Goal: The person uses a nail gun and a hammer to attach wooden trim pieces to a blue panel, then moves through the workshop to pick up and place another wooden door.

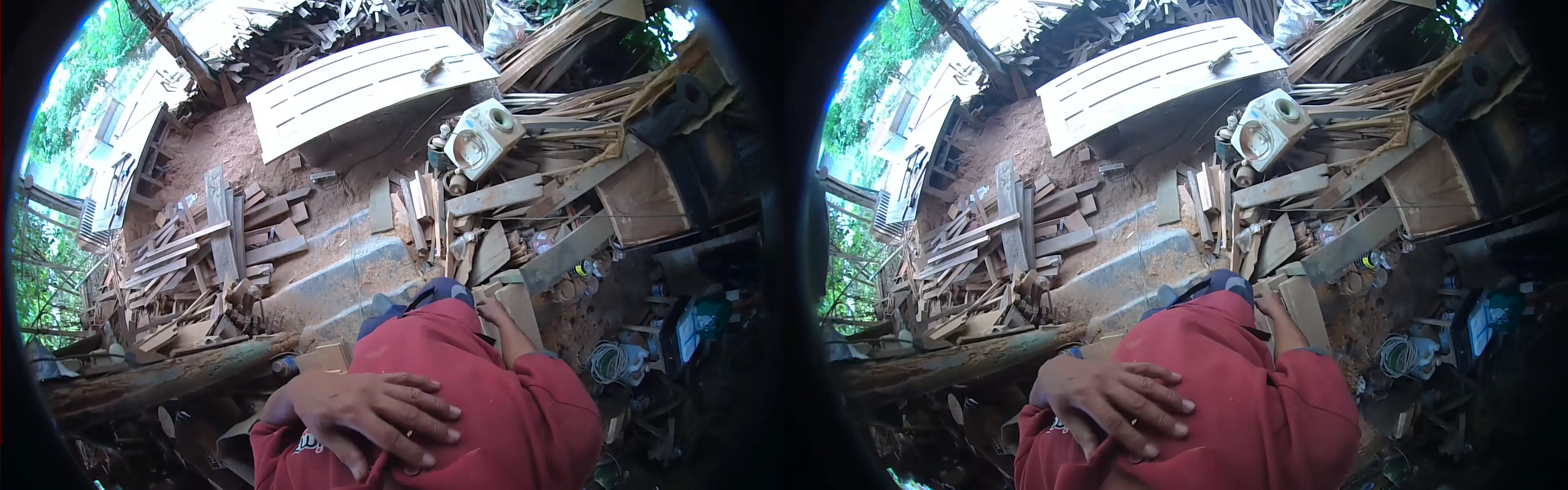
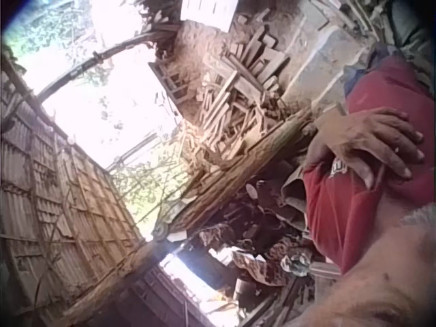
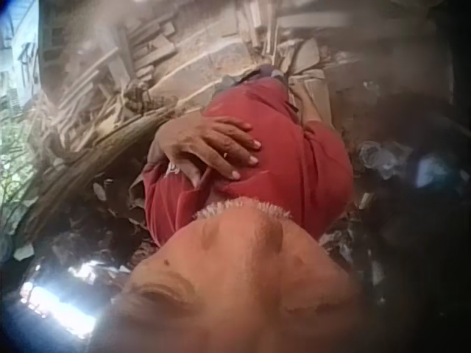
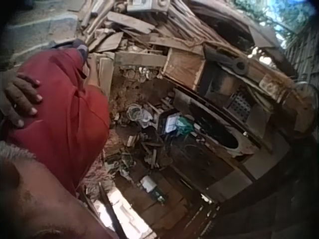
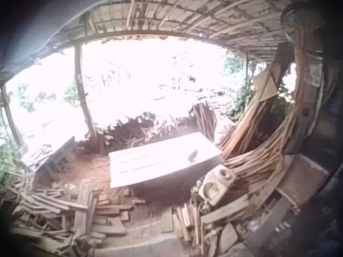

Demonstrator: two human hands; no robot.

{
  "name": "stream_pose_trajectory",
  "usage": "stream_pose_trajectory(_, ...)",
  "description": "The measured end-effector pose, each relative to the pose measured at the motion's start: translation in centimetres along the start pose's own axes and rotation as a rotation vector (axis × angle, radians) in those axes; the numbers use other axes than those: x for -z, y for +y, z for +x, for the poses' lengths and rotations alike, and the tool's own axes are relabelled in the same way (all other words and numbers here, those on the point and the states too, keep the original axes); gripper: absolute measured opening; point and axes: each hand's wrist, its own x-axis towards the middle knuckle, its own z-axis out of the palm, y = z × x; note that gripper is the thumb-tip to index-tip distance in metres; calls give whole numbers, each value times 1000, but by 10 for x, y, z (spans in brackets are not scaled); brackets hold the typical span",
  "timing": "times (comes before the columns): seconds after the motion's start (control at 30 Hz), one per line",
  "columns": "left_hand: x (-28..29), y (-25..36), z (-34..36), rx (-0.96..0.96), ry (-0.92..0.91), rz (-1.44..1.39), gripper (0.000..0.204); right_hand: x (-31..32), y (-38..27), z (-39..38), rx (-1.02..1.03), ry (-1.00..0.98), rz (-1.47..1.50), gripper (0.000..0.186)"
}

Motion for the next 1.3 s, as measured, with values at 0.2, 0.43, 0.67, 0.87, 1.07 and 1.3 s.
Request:
stream_pose_trajectory(0.2,64,7,-40,-94,189,-107,27,-9,-97,81,237,-38,-136,39)
stream_pose_trajectory(0.43,149,-36,-77,48,310,-167,18,22,-143,165,114,-125,-289,33)
stream_pose_trajectory(0.67,252,-143,-139,861,646,518,26,21,-145,291,15,-12,-18,32)
stream_pose_trajectory(0.87,337,-197,-158,1499,259,887,45,38,-172,343,-45,-72,-20,36)
stream_pose_trajectory(1.07,431,-251,-176,1314,258,995,42,34,-169,434,-9,-41,-13,33)
stream_pose_trajectory(1.3,539,-309,-254,1163,341,1109,30,23,-204,558,-96,10,106,47)
